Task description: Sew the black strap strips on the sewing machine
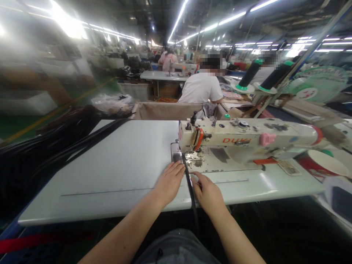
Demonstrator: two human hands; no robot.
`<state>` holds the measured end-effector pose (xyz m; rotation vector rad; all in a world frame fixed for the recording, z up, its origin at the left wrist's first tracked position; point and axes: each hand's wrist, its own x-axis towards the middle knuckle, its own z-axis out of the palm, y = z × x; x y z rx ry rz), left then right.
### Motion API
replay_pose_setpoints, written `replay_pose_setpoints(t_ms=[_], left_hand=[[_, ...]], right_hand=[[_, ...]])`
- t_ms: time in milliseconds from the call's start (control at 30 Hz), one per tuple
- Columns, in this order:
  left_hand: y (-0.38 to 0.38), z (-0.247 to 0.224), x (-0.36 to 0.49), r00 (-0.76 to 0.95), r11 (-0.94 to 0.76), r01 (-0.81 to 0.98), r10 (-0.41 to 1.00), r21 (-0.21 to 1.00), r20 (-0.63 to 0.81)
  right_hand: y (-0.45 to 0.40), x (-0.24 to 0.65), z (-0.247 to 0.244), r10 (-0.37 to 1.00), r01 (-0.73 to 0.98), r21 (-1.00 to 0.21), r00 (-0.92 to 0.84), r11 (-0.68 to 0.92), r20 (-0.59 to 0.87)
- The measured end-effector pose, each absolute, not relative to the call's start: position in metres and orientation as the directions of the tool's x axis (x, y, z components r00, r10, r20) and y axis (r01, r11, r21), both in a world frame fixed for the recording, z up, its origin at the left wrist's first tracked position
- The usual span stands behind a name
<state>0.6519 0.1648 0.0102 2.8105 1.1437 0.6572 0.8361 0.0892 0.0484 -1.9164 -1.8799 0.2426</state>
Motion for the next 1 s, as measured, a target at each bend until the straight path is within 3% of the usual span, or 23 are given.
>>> replay_pose_setpoints(t_ms=[167,333,1000], left_hand=[[0.158,0.014,0.654,0.634,-0.714,0.690,0.676,0.119,0.375],[0.155,0.017,0.655,0.639,-0.716,0.691,0.670,0.100,0.378],[0.159,0.012,0.655,0.644,-0.709,0.697,0.684,0.104,0.342]], right_hand=[[0.096,0.855,0.042,0.962,0.933,-0.353,0.159,-0.073,0.222],[0.095,0.853,0.030,0.943,0.960,-0.279,0.105,-0.013,0.315],[0.093,0.855,0.027,0.934,0.966,-0.256,0.067,0.027,0.351]])
